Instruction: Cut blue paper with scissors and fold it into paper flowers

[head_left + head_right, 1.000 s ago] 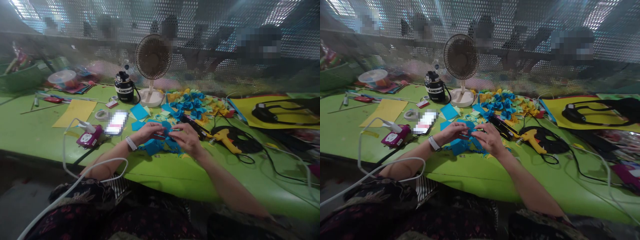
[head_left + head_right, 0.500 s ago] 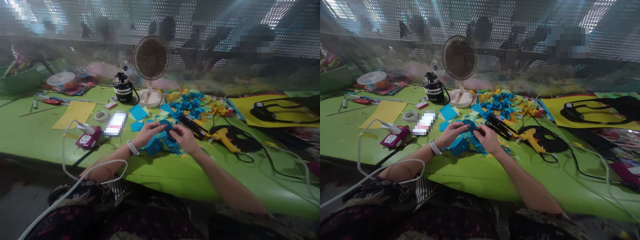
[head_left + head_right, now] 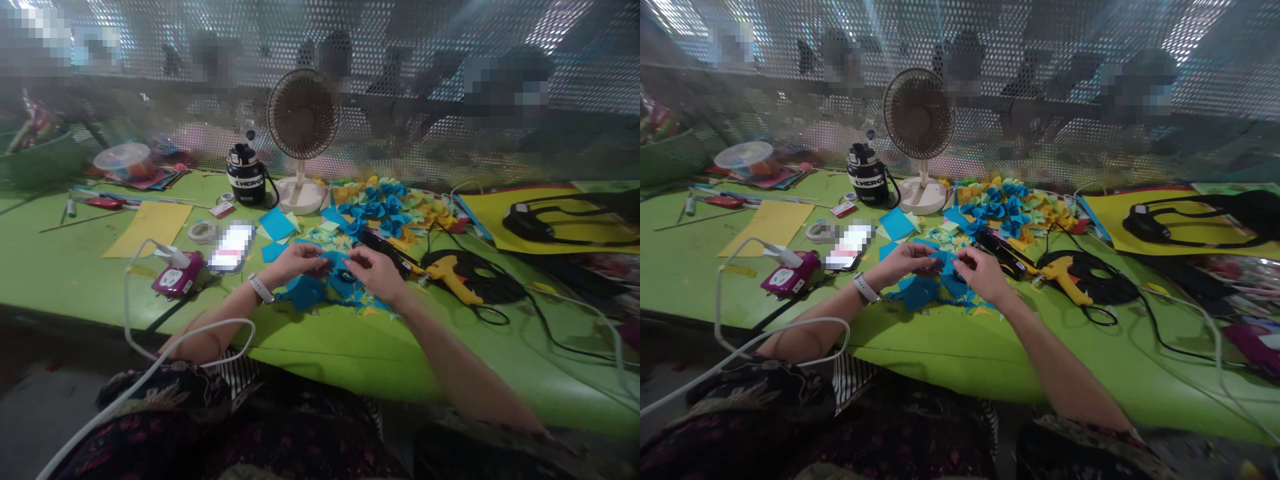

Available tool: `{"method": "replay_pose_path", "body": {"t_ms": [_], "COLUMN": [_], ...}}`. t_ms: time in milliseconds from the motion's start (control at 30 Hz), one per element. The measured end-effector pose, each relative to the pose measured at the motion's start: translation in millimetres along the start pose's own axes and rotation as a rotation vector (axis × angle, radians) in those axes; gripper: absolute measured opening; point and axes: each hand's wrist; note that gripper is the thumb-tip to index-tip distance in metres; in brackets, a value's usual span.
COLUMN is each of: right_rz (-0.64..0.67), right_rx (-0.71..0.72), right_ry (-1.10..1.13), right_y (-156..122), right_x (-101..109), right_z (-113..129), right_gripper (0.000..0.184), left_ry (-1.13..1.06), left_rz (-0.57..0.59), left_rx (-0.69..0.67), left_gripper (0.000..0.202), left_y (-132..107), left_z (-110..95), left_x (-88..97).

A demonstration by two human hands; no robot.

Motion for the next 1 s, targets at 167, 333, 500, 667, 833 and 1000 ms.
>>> {"method": "replay_pose_path", "body": {"t_ms": [167,333,500,667,833,1000], "right_rz": [0.042,0.08,0.092,0.067,0.071,0.07], "right_rx": [-0.028,-0.076,-0.085,-0.091,-0.086,-0.08], "right_ry": [0.067,0.301,0.361,0.404,0.399,0.376], "right_y": [0.3,2.1,2.2,2.2,2.3,2.2], "right_x": [-0.4,-0.5,0.1,-0.7,-1.0,-0.9], "right_z": [-0.2,-3.1,0.4,4.0,4.0,0.7], "right_gripper": [0.025,0.035,0.039,0.041,0.041,0.041], "left_ry": [-0.045,-0.093,-0.104,-0.111,-0.097,-0.094], "left_rz": [0.051,0.086,0.113,0.138,0.133,0.129], "left_rx": [0.069,0.099,0.113,0.128,0.126,0.124], "left_gripper": [0.03,0.034,0.028,0.025,0.025,0.028], "left_y": [-0.5,-2.1,-2.0,-2.5,-1.6,-1.2], "left_z": [-0.2,-1.9,-1.2,-1.8,0.7,1.9], "left_x": [-2.3,-0.6,1.6,2.8,4.7,5.1]}}
Point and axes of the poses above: each hand's wrist, its own y-axis towards the middle knuckle, its own x-axis out of the back of the hand, z = x × y, and after that the axes turned 13 degrees about z, right-handed
